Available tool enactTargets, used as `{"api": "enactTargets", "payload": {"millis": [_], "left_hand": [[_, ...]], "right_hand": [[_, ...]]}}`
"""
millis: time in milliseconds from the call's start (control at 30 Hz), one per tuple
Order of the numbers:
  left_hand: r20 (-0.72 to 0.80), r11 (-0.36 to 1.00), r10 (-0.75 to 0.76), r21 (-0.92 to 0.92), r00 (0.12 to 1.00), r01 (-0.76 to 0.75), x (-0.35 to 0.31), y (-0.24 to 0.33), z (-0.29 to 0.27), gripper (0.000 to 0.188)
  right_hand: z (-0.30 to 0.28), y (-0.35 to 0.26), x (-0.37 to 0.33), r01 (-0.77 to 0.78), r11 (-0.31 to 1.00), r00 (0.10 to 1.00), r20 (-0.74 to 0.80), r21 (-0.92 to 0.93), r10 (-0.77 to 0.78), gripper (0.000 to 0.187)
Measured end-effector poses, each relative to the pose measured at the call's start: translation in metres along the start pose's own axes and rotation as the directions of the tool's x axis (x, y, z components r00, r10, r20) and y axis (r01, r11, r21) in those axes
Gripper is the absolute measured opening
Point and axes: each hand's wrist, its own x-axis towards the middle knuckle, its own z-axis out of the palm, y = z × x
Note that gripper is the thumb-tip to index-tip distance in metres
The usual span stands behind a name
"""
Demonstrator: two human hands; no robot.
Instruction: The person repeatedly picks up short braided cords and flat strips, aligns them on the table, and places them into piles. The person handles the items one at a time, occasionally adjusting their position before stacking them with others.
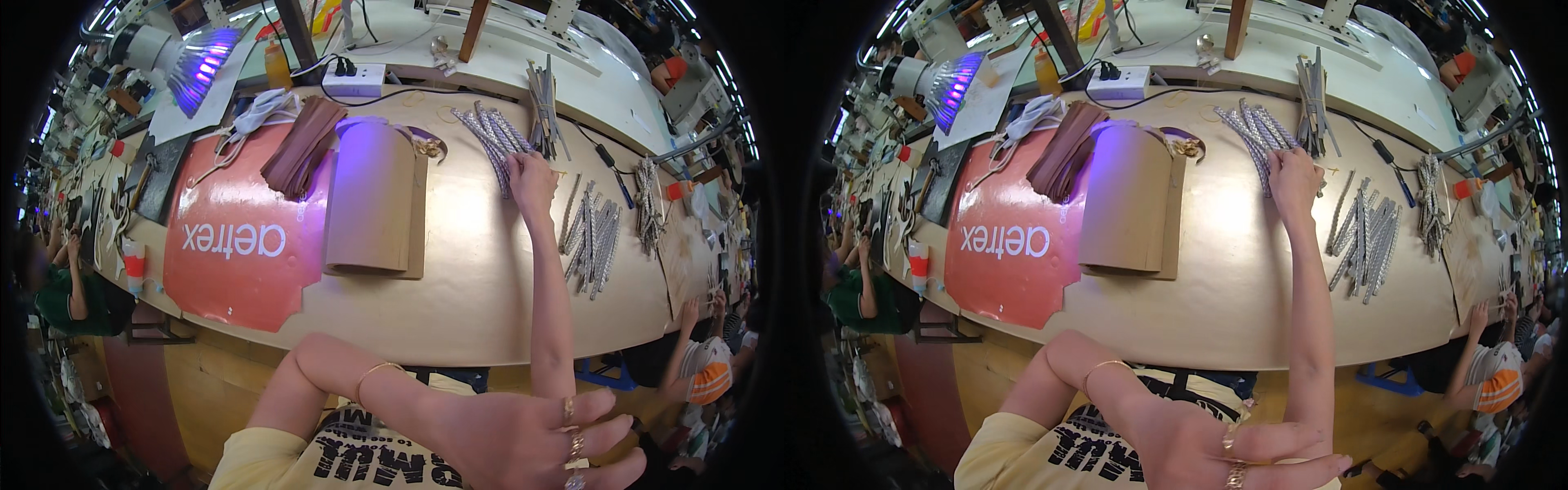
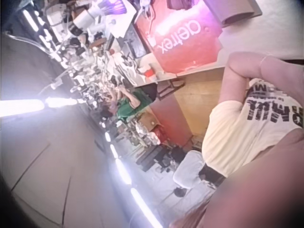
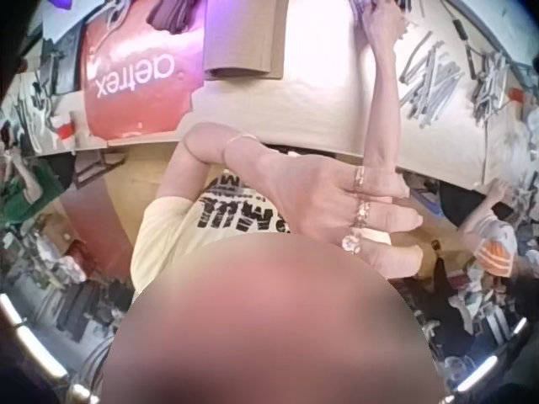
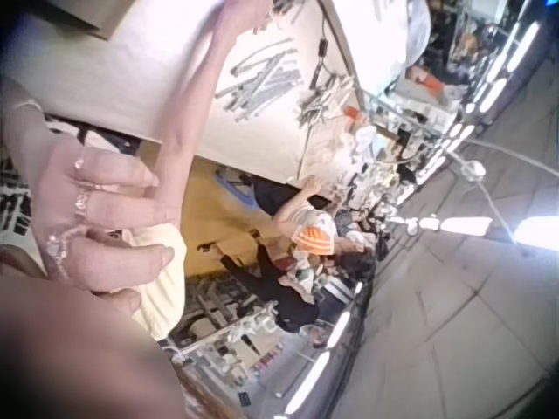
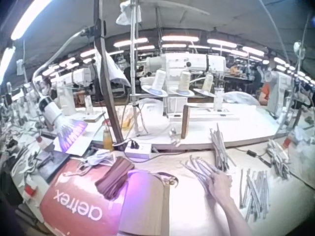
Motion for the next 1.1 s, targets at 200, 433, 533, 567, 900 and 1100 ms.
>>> {"api": "enactTargets", "payload": {"millis": [200,433,533,567,900,1100], "left_hand": [[0.313,0.993,0.119,-0.051,0.942,-0.108,-0.008,0.014,-0.025,0.020],[0.768,0.997,-0.079,0.049,0.636,0.065,-0.073,-0.021,-0.053,0.025],[0.843,0.911,-0.361,0.410,0.398,-0.044,-0.105,-0.060,-0.076,0.040],[0.804,0.871,-0.465,0.490,0.372,0.031,-0.114,-0.070,-0.082,0.047],[0.647,0.642,-0.762,0.761,-0.024,0.097,-0.164,-0.085,-0.104,0.080],[0.650,0.647,-0.760,0.754,0.017,0.110,-0.166,-0.084,-0.104,0.075]], "right_hand": [[-0.042,-0.003,-0.019,-0.324,0.803,0.933,0.310,0.501,0.183,0.031],[-0.085,-0.015,-0.071,-0.481,0.530,0.860,0.494,0.698,0.129,0.032],[-0.094,-0.013,-0.095,-0.504,0.547,0.841,0.524,0.669,0.134,0.033],[-0.097,-0.013,-0.103,-0.522,0.553,0.825,0.548,0.649,0.137,0.034],[-0.126,-0.005,-0.165,-0.181,0.971,0.917,0.384,0.156,0.109,0.026],[-0.145,0.024,-0.132,-0.229,0.963,0.966,0.158,0.143,0.206,0.025]]}}
